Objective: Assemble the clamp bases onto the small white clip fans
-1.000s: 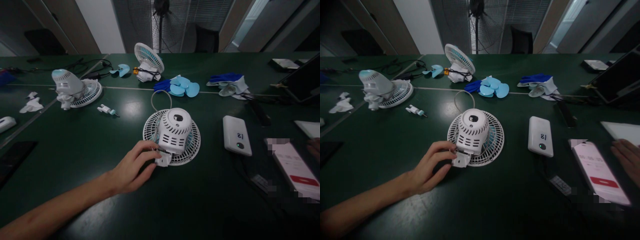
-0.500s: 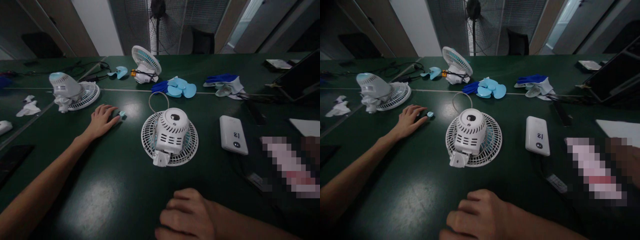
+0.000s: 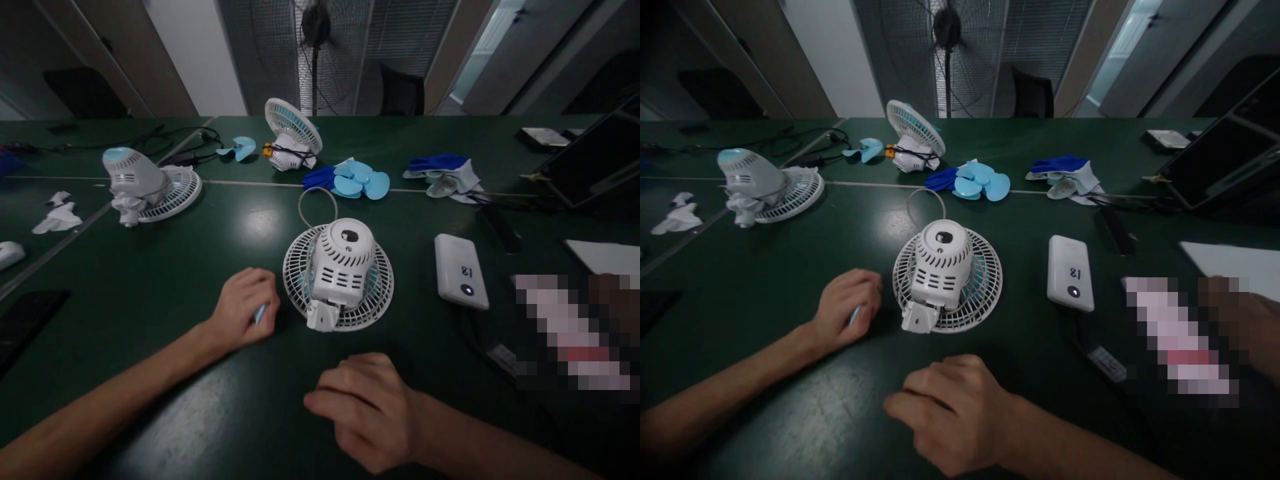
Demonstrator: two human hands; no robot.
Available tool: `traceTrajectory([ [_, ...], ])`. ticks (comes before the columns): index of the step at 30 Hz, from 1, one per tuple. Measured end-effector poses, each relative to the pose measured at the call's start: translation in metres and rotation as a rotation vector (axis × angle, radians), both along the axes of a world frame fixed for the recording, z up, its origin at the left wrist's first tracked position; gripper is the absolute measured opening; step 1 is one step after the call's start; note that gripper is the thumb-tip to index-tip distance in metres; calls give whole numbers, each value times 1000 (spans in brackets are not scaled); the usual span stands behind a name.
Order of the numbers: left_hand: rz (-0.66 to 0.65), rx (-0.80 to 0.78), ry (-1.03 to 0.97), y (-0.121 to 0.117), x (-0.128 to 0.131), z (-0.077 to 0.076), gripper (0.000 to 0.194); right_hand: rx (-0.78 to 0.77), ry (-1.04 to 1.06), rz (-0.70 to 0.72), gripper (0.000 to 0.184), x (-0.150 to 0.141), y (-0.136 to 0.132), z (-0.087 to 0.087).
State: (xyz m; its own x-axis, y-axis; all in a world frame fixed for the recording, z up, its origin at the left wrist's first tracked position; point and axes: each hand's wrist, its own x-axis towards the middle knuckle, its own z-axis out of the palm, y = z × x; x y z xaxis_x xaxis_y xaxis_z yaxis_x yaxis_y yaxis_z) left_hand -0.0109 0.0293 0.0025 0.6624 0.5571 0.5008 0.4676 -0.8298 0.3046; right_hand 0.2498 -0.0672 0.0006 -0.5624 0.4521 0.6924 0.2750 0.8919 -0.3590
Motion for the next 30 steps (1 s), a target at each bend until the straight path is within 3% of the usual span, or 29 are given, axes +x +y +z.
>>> traceTrajectory([
  [2,-219,-139,-187,-44,19,3,31,31,11,-17,27,-1,0,-1],
  [5,-287,-444,-278,-87,45,-1,40,71,18,-23,25,-2,-2,-3],
  [7,-308,-477,-273,-97,56,-7,43,70,0,-32,26,-1,-3,-3],
  [12,-306,-578,-291,-92,58,-13,40,53,-46,-52,34,2,-2,-2],
  [19,-278,-658,-283,-92,58,-13,40,79,-14,11,30,6,-5,-8],
  [27,-242,-727,-360,-88,55,-4,46,-91,112,-181,10,8,1,4],
  [30,-205,-727,-376,-90,54,2,42,-180,191,-248,17,11,1,2],
])
